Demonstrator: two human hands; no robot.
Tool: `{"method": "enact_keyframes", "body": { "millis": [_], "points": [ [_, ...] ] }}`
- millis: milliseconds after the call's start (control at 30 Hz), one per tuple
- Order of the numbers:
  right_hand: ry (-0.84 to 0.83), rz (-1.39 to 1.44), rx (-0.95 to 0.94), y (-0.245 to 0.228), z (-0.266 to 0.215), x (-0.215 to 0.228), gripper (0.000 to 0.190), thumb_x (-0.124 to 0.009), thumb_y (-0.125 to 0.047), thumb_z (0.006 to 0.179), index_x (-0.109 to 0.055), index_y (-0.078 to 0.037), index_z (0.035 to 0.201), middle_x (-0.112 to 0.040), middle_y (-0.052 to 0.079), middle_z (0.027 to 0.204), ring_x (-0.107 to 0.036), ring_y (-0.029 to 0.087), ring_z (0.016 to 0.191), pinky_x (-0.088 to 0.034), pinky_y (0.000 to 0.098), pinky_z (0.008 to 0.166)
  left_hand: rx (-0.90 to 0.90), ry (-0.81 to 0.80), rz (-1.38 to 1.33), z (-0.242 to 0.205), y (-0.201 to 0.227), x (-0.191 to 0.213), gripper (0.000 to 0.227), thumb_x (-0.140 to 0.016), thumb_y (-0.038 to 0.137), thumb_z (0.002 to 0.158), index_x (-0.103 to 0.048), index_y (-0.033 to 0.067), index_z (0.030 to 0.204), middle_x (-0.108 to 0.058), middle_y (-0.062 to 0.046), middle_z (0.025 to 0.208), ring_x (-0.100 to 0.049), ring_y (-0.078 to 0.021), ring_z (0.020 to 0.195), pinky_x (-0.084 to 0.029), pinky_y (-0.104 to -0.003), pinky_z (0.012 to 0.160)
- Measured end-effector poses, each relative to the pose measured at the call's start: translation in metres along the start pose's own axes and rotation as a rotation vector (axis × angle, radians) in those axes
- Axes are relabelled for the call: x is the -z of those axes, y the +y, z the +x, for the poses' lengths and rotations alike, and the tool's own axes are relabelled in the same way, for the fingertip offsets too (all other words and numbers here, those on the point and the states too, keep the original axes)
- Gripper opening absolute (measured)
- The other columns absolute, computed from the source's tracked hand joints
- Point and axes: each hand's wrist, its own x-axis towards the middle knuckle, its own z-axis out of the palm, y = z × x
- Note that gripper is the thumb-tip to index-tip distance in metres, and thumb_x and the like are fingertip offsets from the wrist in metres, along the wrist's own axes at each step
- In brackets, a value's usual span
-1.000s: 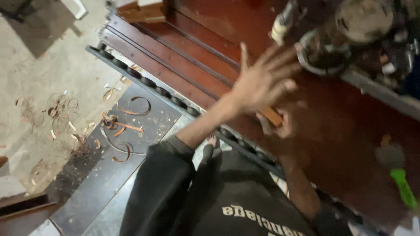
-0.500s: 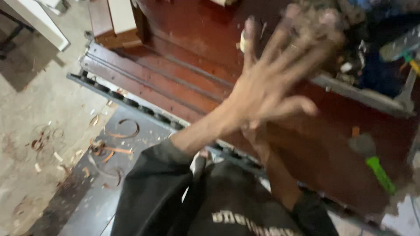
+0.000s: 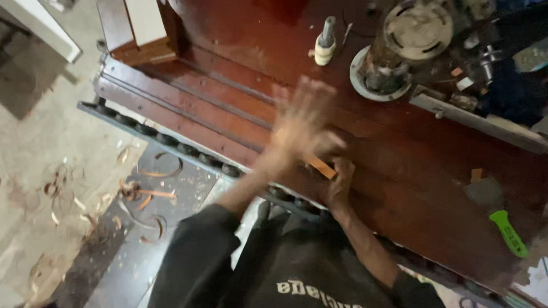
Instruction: The person sands a small rectangular wooden block on a workbench using a sanding block. They repeatedly rub the block against the wood, flip the wood, and continue sanding different sides.
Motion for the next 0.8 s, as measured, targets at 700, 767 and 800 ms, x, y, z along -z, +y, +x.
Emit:
{"method": "enact_keyframes", "body": {
  "millis": [700, 767, 800],
  "points": [
    [-0.111, 0.231, 0.142, -0.032, 0.016, 0.035, 0.041, -0.082, -0.031, 0.092, -0.066, -0.002, 0.116, -0.072, 0.009, 0.105, -0.069, 0.021, 0.095, -0.055, 0.0399, 0.086, -0.216, 0.079, -0.120, -0.011, 0.067, 0.007, 0.085, -0.024, 0.080, 0.095, -0.049, 0.0249, 0.155, -0.023, 0.004, 0.173, 0.000, -0.0227, 0.160, 0.013, -0.076, 0.119],
    [-0.009, 0.343, 0.101, -0.040, 0.040, 0.038, 0.042, -0.082, -0.032, 0.092, -0.066, -0.001, 0.116, -0.072, 0.008, 0.105, -0.069, 0.020, 0.094, -0.056, 0.0391, 0.086, -0.168, 0.170, -0.194, 0.007, 0.032, 0.033, 0.083, -0.018, 0.075, 0.099, -0.054, 0.0240, 0.153, -0.025, 0.005, 0.171, -0.002, -0.0228, 0.160, 0.015, -0.080, 0.118],
    [0.012, 0.336, -0.011, -0.049, 0.029, 0.043, 0.042, -0.082, -0.032, 0.092, -0.066, -0.001, 0.116, -0.072, 0.008, 0.105, -0.069, 0.019, 0.094, -0.056, 0.0388, 0.086, -0.153, 0.168, -0.249, 0.000, 0.025, 0.038, 0.085, -0.014, 0.074, 0.100, -0.055, 0.0227, 0.154, -0.025, 0.005, 0.170, -0.002, -0.0225, 0.159, 0.016, -0.081, 0.117]
  ]
}}
